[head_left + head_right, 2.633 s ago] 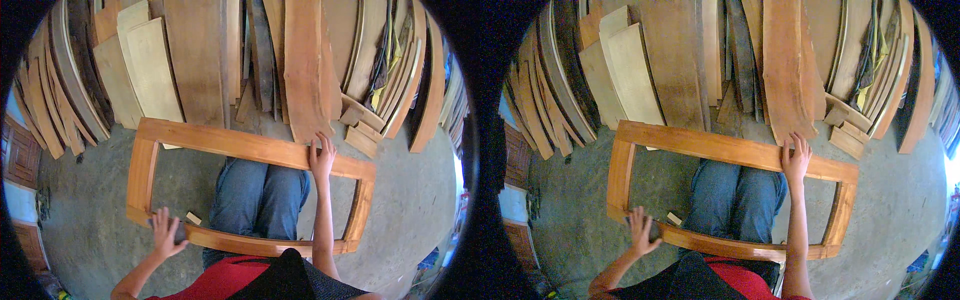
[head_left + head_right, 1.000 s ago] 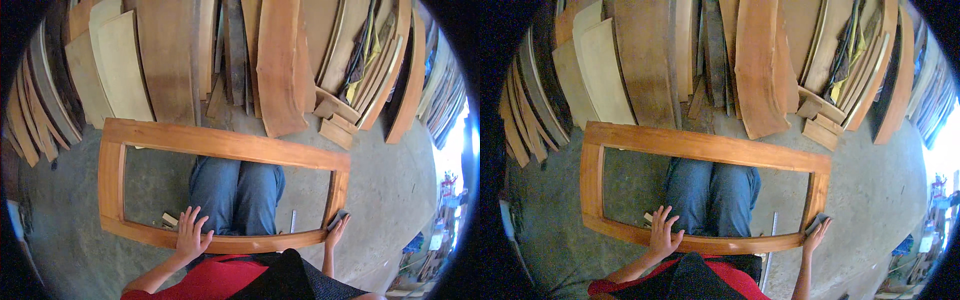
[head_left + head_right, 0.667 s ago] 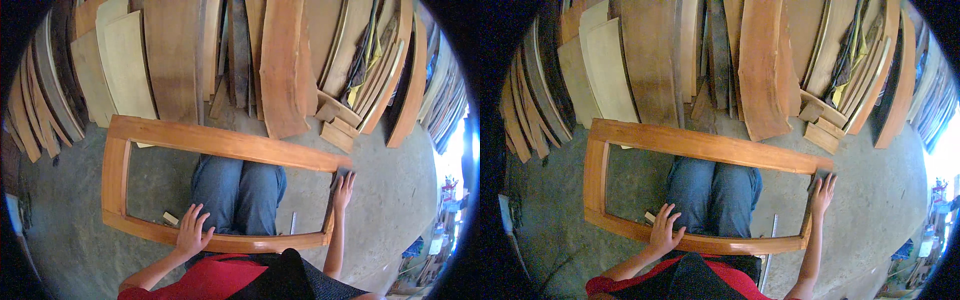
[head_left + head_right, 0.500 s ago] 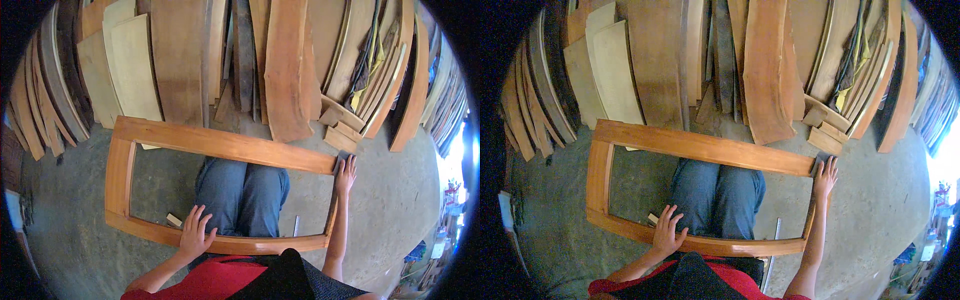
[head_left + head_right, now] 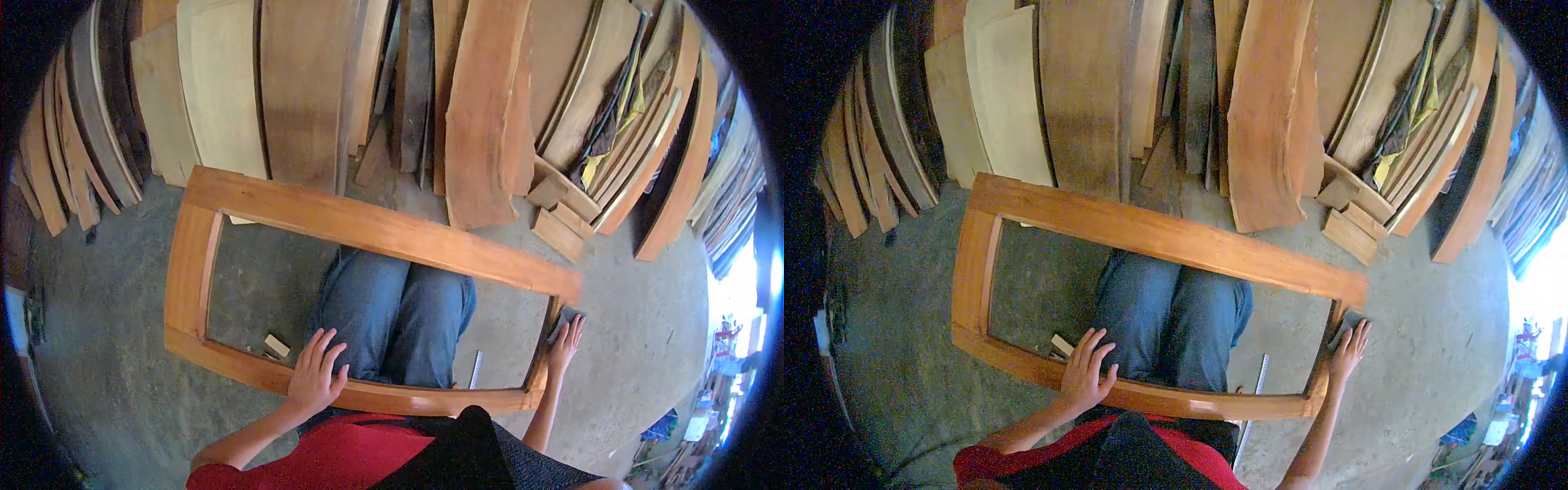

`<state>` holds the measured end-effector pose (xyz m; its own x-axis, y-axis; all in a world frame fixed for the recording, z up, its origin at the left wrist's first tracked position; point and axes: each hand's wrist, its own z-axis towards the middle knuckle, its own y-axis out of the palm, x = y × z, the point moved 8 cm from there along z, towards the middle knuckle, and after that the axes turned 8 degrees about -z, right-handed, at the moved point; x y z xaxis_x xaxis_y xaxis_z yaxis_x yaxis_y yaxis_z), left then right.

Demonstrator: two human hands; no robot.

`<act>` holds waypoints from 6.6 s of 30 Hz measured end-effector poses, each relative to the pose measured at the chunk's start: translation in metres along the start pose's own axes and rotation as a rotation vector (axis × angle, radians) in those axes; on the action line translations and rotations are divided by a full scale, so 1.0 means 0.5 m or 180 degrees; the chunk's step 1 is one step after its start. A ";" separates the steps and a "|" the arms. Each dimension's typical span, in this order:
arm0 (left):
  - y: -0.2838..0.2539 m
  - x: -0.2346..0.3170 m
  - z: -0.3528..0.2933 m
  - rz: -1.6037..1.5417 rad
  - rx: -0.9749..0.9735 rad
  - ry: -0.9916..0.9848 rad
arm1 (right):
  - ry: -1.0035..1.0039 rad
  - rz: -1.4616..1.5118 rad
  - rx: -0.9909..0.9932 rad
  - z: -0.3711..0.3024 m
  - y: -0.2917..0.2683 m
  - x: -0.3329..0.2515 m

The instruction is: Sanding, staining, and measuring a wooden frame while sitting in a workshop.

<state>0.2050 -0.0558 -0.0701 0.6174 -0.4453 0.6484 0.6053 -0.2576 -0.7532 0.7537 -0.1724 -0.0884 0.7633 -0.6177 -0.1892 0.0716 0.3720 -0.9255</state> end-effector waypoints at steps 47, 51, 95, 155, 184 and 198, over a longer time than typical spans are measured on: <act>-0.010 -0.004 0.008 -0.0002 0.0211 -0.0275 | -0.1231 -0.0241 0.0016 0.135 0.065 -0.522; -0.014 0.006 0.005 -0.0028 0.0333 -0.0208 | -0.2104 0.0368 0.0144 0.040 0.029 -0.792; -0.347 -0.250 0.317 0.1627 0.1478 -0.0325 | -0.0776 0.0138 0.0004 0.160 0.084 -0.667; -0.251 -0.163 0.347 0.1280 0.1014 0.0358 | -0.0849 0.0156 0.0051 0.154 0.086 -0.668; -0.097 0.007 0.390 0.1038 0.0609 0.1184 | -0.0853 0.0154 -0.0002 0.154 0.095 -0.671; -0.291 -0.235 0.334 0.1385 0.1384 -0.0220 | -0.0897 0.0170 0.0144 0.157 0.085 -0.669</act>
<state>0.1282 0.1772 -0.0181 0.8760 -0.3707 0.3087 0.4311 0.3146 -0.8457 0.5517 0.1044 -0.0386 0.9147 -0.3818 -0.1327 0.0503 0.4331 -0.9000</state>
